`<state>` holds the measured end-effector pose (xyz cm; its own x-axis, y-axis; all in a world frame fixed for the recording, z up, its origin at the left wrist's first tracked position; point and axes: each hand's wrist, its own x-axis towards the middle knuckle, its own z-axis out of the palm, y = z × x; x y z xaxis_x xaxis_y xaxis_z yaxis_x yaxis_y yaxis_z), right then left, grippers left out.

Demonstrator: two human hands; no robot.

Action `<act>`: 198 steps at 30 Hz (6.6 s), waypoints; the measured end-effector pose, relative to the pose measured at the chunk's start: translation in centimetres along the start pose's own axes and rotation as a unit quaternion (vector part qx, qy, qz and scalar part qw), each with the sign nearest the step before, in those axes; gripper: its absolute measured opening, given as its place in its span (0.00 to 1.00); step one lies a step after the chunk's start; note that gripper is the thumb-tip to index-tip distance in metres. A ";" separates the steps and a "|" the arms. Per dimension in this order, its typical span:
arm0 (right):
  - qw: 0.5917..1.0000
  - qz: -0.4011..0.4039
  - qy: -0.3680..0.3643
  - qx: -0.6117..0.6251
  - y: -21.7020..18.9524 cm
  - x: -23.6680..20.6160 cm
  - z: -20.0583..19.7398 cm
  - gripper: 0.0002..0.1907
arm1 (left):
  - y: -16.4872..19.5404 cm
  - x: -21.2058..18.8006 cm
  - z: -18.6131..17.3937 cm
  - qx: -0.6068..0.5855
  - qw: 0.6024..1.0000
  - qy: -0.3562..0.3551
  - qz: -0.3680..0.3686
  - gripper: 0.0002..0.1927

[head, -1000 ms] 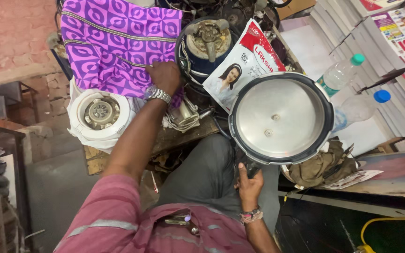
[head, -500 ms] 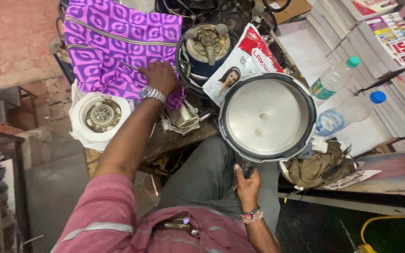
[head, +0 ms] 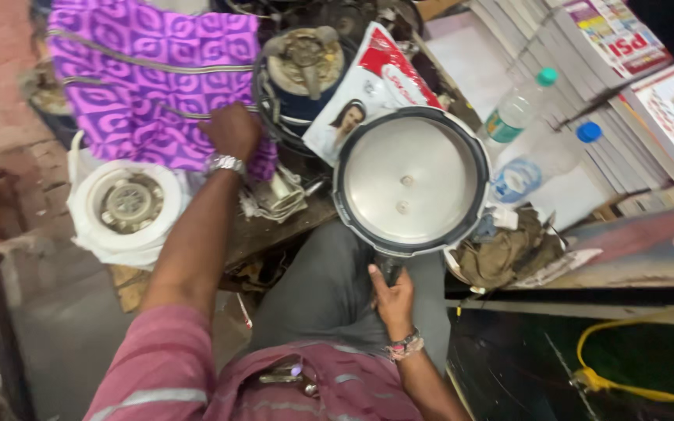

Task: The person unpacks a pressure cooker from its packaging, inspects the lid and sealing ring, then sets it aside. They then pick up a small white appliance with a cord, use a screwdriver to open its casing, and begin inspecting the internal components.

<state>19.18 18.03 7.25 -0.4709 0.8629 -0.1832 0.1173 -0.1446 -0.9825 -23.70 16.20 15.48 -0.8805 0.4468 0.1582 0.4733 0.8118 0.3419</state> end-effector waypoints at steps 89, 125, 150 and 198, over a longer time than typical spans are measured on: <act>0.934 0.005 -0.031 0.357 -30.2 39.9 -17.7 0.03 | -8.0 -11.7 -8.9 -0.033 0.935 0.193 0.294 0.18; 0.673 -0.509 0.434 -0.316 -16.5 1.1 -20.0 0.23 | -2.7 -9.0 -15.9 -0.087 0.890 0.161 0.417 0.10; 0.737 -0.283 0.120 -0.602 -12.9 0.5 -8.0 0.37 | -4.4 2.1 -6.3 -0.127 0.916 0.082 0.372 0.13; 0.894 -0.284 -0.055 -0.342 -1.9 20.1 4.5 0.10 | -3.1 5.1 -4.5 -0.182 0.961 -0.062 0.197 0.16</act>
<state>5.54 33.41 5.30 -0.7027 0.6453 0.2995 0.3220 0.6639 -0.6749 -29.79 14.32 19.38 -0.6142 0.7526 0.2376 0.7094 0.3946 0.5839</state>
